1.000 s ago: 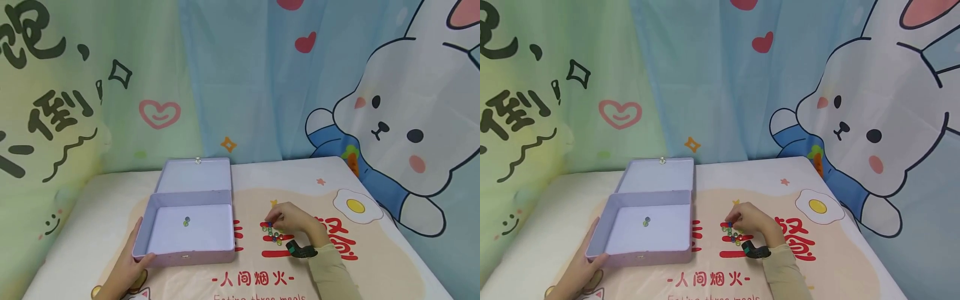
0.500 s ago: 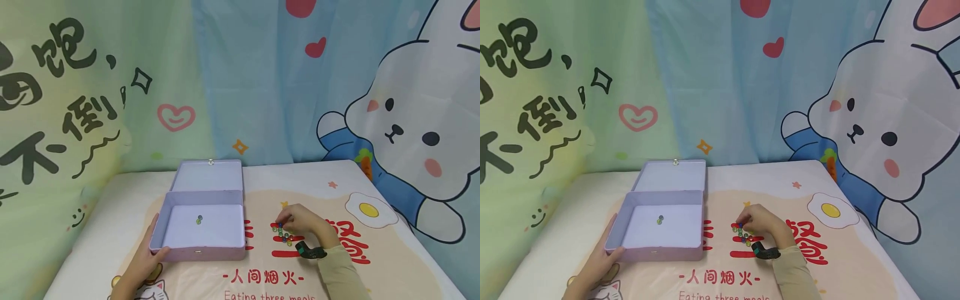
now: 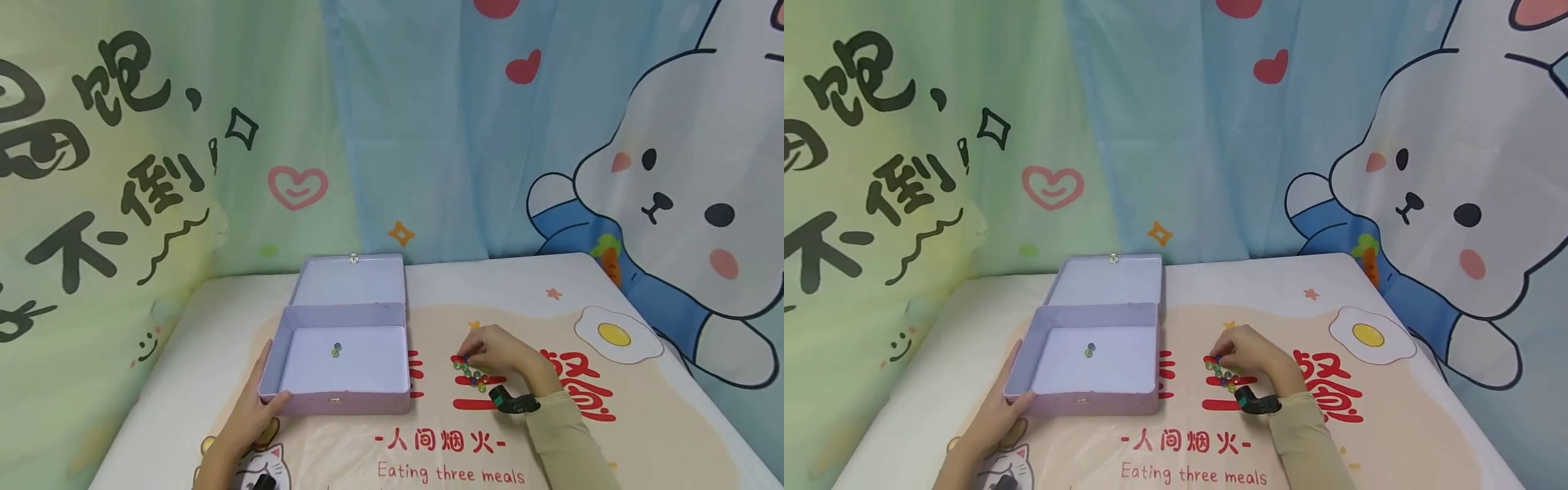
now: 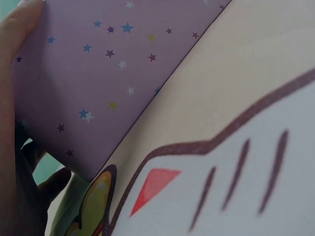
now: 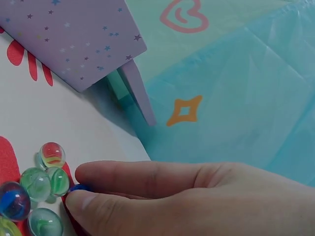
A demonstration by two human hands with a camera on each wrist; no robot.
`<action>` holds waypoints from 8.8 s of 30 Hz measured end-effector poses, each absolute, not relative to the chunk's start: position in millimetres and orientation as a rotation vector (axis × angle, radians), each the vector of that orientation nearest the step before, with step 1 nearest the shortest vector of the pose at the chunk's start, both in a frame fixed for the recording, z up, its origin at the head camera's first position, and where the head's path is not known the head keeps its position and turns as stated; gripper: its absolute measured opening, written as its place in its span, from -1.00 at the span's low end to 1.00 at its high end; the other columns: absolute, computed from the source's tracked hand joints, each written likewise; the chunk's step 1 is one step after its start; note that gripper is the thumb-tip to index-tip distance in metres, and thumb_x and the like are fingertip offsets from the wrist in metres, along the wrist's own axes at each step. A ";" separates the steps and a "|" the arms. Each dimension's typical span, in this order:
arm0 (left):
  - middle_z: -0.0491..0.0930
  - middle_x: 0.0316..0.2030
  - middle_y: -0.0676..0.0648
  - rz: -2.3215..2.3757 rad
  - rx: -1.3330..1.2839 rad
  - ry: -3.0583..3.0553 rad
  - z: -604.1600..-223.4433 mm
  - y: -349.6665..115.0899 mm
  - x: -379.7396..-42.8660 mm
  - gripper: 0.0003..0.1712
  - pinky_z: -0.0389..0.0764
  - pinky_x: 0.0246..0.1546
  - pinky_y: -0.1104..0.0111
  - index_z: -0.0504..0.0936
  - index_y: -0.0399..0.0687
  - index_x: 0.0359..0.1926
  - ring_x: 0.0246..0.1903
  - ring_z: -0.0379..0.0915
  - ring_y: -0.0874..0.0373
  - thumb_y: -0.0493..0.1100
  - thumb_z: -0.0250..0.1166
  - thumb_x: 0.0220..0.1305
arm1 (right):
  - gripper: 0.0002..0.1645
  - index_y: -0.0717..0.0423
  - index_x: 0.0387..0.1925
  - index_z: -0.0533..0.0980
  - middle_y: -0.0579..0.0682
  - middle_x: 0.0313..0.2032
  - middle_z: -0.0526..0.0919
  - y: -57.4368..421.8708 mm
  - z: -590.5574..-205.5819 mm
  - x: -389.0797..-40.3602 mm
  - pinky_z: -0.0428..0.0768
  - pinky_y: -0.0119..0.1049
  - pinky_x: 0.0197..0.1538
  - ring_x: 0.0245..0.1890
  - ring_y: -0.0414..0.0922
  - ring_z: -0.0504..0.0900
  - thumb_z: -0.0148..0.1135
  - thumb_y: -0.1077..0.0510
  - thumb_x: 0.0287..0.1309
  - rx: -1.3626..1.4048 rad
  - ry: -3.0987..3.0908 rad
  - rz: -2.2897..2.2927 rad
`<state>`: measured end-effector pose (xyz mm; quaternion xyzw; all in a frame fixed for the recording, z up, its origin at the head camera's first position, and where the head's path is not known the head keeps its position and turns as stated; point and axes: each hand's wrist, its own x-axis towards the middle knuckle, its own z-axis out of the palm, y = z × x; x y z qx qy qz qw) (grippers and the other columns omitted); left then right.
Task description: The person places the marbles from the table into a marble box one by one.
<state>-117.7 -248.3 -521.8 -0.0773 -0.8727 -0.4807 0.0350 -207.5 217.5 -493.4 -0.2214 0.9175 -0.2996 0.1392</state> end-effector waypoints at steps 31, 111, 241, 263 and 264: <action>-0.22 0.50 -0.17 -1.547 -0.266 -2.651 -523.1 -242.9 -119.5 0.13 -0.03 0.26 -0.33 -0.31 0.51 0.46 0.42 -0.18 -0.31 -0.06 0.30 0.13 | -0.86 0.04 -0.26 0.69 -0.10 -0.26 0.70 222.4 -484.2 -205.8 0.58 -0.14 -0.02 -0.23 -0.17 0.54 0.32 0.17 0.11 -0.462 2.723 -0.880; -0.13 0.47 -0.28 -1.496 -0.292 -2.608 -525.8 -249.0 -118.3 0.17 0.05 0.24 -0.30 -0.29 0.43 0.48 0.39 -0.07 -0.33 -0.13 0.33 0.09 | -0.86 0.04 -0.26 0.68 -0.11 -0.29 0.70 78.4 -441.8 -163.1 0.61 -0.52 -0.21 -0.26 -0.26 0.65 0.32 0.23 0.10 -0.890 2.645 -1.367; -0.18 0.51 -0.04 -1.592 -0.287 -2.644 -515.0 -250.6 -126.5 0.16 0.02 0.32 -0.22 -0.29 0.41 0.49 0.45 -0.13 -0.17 -0.01 0.34 0.10 | -0.73 0.11 -0.09 0.65 -0.06 -0.16 0.67 3.0 -466.1 -266.2 0.60 -0.37 0.00 -0.10 -0.16 0.63 0.27 0.17 0.16 -1.034 2.605 -0.916; -0.23 0.51 -0.04 -1.568 -0.269 -2.683 -514.9 -251.2 -128.1 0.17 -0.03 0.32 -0.25 -0.32 0.30 0.50 0.46 -0.20 -0.19 0.00 0.32 0.11 | -0.74 0.04 -0.09 0.64 -0.06 -0.11 0.64 77.0 -420.3 -216.0 0.61 -0.30 0.02 -0.07 -0.15 0.64 0.29 0.14 0.15 -0.881 2.634 -1.491; -0.23 0.51 -0.04 -1.565 -0.269 -2.682 -514.5 -251.1 -128.1 0.17 -0.03 0.32 -0.25 -0.32 0.33 0.50 0.46 -0.20 -0.19 0.00 0.32 0.11 | -0.72 0.06 -0.08 0.64 -0.04 -0.11 0.64 83.4 -420.7 -213.6 0.61 -0.28 0.02 -0.07 -0.13 0.64 0.30 0.15 0.15 -0.862 2.642 -1.519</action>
